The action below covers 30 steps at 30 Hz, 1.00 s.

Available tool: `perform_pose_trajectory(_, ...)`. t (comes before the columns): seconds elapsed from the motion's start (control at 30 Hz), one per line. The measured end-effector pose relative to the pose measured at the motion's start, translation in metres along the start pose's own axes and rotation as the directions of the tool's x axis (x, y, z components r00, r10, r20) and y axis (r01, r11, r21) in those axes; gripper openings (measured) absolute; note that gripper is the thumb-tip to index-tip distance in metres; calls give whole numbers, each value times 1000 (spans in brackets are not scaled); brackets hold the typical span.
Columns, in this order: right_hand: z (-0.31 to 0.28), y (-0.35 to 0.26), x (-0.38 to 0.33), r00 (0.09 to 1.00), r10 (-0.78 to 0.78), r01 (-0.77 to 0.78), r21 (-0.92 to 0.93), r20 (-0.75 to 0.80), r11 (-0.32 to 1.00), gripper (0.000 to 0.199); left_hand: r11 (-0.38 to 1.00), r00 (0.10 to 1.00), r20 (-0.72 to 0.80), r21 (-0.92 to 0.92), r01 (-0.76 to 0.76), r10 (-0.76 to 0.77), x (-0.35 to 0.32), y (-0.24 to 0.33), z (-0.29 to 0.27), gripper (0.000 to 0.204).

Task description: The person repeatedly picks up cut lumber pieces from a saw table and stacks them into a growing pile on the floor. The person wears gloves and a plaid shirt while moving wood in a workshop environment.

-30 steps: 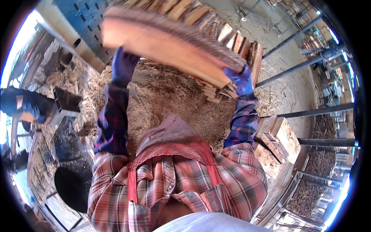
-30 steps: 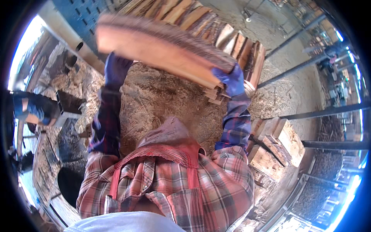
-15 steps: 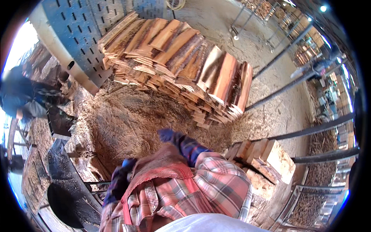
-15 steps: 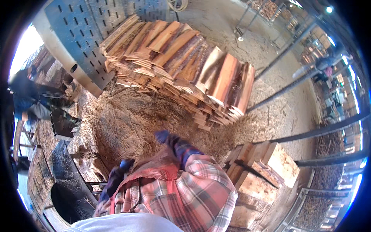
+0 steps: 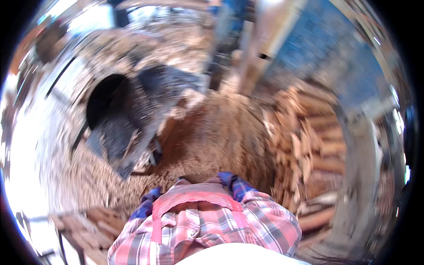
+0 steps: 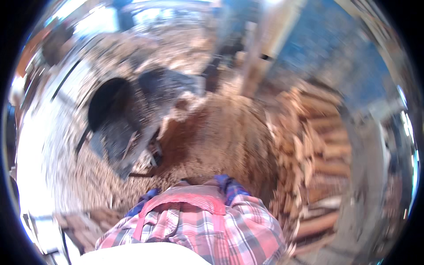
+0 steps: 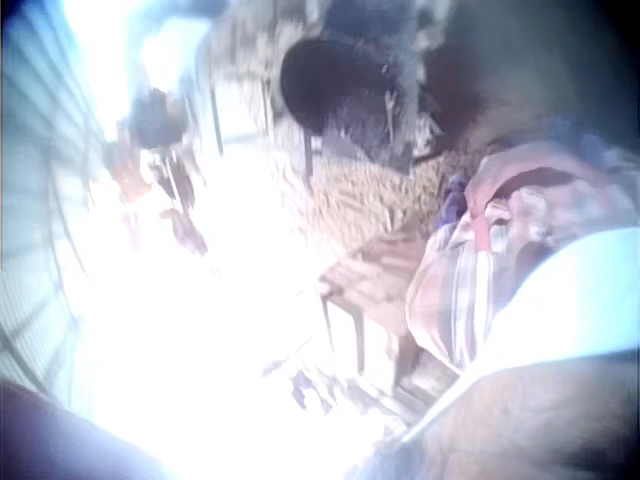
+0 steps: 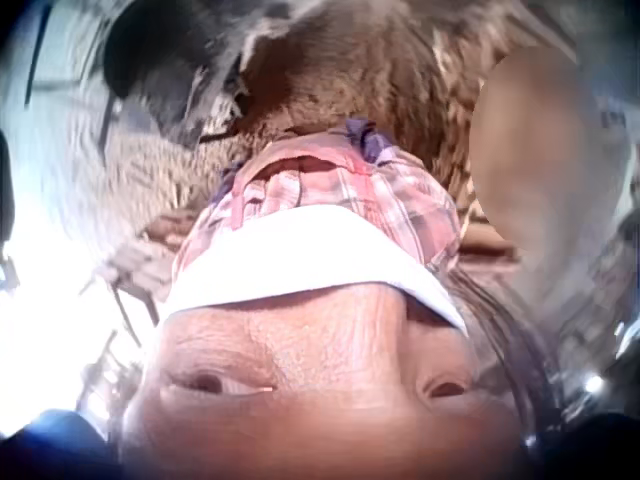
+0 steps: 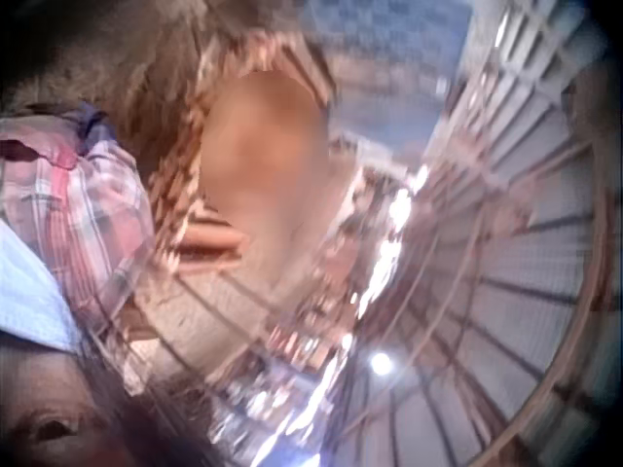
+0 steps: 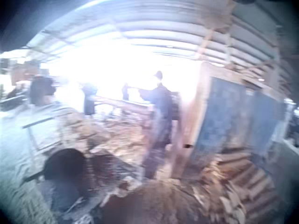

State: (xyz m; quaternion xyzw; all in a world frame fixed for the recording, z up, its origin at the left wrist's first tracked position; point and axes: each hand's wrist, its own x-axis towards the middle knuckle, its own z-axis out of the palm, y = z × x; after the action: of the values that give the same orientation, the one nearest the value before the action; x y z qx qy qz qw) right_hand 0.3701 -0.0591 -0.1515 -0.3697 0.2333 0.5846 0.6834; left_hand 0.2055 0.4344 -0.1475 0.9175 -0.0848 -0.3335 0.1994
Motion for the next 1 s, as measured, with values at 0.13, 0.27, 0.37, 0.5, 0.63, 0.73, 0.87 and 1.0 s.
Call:
perform_pose_trajectory(0.13,-12,-32,37,862,-343,-32,-716,-373,697,26,969,970,-204,-232,85,-134,-6,43,-25,23)
perform_pose_trajectory(0.27,115,-81,28,891,-417,-37,-944,-180,328,30,909,872,-332,-335,249,-361,-46,69,-63,20)
perform_pose_trajectory(0.37,158,-100,38,847,-465,263,-963,257,-53,33,888,835,-376,-383,254,-402,-53,45,-55,21)
perform_pose_trajectory(0.5,180,-108,72,885,-457,92,-925,-93,368,32,859,771,-452,-458,230,-448,-54,32,-46,30)
perform_pose_trajectory(0.63,199,-110,65,891,-454,183,-889,-30,419,31,766,790,-337,-596,242,-513,-71,17,6,33)
perform_pose_trajectory(0.73,214,-112,47,919,-389,128,-891,-58,435,34,706,821,-215,-648,285,-529,-78,9,23,34)
perform_pose_trajectory(0.87,227,-110,4,827,-288,244,-771,482,-588,35,662,826,-167,-691,291,-538,-89,4,31,38)
perform_pose_trajectory(1.0,196,-106,16,920,-388,52,-961,-60,271,34,748,867,-192,-610,261,-459,-64,3,-2,40)
